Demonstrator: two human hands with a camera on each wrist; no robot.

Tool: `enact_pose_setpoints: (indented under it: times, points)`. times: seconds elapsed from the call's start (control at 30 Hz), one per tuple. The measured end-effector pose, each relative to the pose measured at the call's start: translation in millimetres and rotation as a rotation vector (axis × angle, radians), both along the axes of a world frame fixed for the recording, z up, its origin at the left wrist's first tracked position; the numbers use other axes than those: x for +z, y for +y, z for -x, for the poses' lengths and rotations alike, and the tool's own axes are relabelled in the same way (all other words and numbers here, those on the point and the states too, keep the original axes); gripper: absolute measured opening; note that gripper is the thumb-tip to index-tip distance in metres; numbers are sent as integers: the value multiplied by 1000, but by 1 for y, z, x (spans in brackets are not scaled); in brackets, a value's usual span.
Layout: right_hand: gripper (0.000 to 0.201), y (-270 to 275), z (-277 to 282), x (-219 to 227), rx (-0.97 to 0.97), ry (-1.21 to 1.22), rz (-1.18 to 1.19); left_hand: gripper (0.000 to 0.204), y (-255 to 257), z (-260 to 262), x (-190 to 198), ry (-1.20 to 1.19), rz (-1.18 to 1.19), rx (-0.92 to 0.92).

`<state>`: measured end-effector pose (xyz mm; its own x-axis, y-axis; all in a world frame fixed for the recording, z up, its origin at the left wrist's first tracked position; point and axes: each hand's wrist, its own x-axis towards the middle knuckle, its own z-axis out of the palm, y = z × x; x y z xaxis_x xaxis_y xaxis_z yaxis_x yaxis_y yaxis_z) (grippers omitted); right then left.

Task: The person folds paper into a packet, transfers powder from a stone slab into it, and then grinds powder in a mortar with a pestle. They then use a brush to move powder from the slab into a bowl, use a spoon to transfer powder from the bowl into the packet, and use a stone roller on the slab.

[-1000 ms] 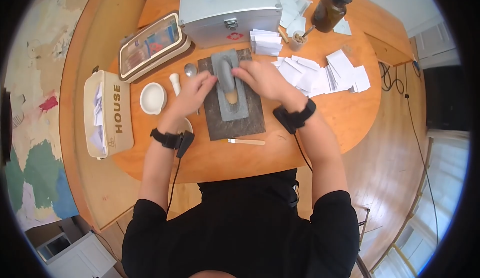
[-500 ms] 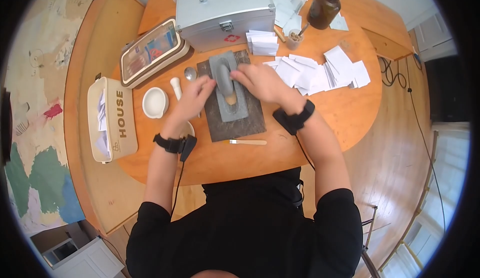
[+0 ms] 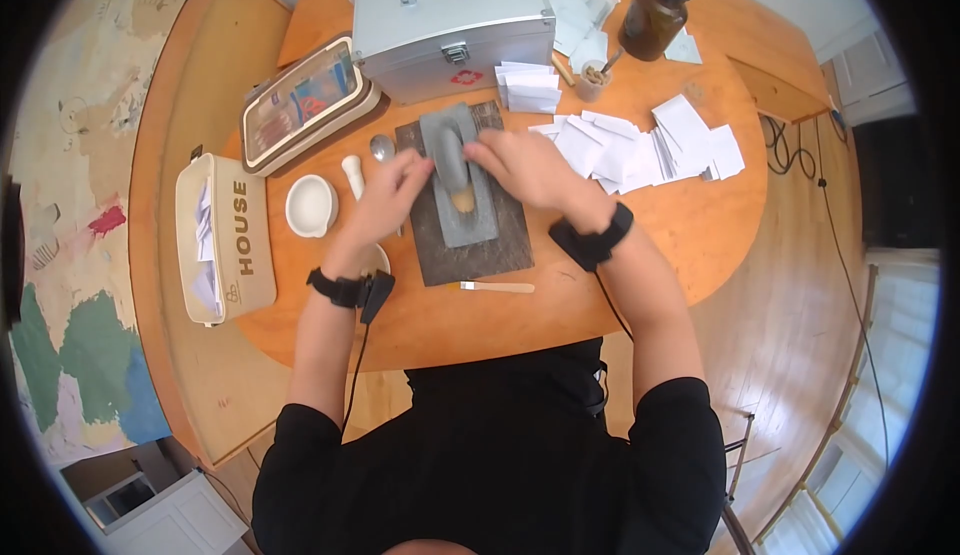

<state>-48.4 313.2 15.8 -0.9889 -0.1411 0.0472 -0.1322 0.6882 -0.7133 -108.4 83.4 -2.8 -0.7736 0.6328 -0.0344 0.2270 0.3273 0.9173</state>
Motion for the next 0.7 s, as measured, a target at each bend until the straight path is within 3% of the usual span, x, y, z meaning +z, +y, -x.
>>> enact_pose_setpoints:
  times: [0.17,0.33,0.43,0.7]
  points:
    - [36,-2,-36,19,71,-123,-60,29,-15,-30,23,-41,116,-119]
    - [37,3,7,-5,-7,53,14,29,4,11,3,-4,-7,-12]
    - [32,3,18,1,-23,34,33,28,8,19,6,-9,-13,15]
    - [37,0,-35,20,95,-127,-83,27,-12,-33,21,-2,56,-97]
